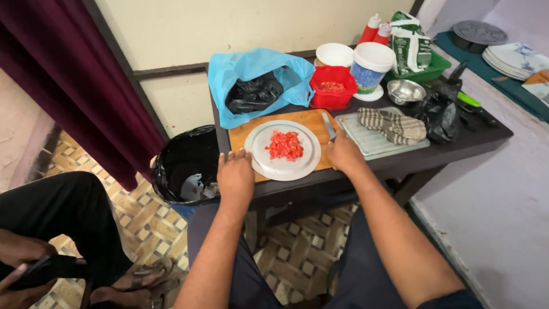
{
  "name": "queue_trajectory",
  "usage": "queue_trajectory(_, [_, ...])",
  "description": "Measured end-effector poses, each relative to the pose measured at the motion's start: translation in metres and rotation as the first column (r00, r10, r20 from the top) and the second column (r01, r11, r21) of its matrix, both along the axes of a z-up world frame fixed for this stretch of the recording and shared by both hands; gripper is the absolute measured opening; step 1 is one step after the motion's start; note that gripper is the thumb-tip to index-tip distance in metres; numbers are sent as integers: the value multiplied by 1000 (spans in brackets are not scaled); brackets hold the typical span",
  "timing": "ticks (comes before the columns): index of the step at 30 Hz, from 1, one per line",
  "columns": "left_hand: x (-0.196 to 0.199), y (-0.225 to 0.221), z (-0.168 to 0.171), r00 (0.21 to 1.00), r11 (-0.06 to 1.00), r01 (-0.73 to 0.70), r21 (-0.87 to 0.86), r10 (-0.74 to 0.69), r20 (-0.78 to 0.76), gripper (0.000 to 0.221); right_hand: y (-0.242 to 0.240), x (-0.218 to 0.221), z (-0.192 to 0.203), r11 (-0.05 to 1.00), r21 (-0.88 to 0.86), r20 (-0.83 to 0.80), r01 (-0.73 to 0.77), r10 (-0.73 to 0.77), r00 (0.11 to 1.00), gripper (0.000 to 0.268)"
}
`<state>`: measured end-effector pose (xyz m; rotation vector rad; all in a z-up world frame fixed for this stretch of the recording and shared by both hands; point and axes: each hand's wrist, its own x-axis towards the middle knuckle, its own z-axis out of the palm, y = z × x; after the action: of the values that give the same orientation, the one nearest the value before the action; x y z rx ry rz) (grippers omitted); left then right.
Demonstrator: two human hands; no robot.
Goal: The recorder is slicing tomatoes into small pieces on a white plate.
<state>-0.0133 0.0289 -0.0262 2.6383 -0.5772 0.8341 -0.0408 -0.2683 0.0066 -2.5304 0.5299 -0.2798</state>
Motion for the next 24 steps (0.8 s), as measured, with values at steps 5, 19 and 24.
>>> queue_trajectory(5, [3,1,-1,1000,1000,5,-21,-6,-31,26,-41,-25,-6,984,-139,123,113,-96,988,33])
queue_trajectory(19, [3,5,8,996,995,39,-92,-46,-74,31,-25,-65,-2,934,-348,95,84,-54,994,23])
queue_trajectory(24, [-6,4,28,979,981,-6,-192,-34,-202,29,-20,-55,11,933,-353,140,66,-17,990,22])
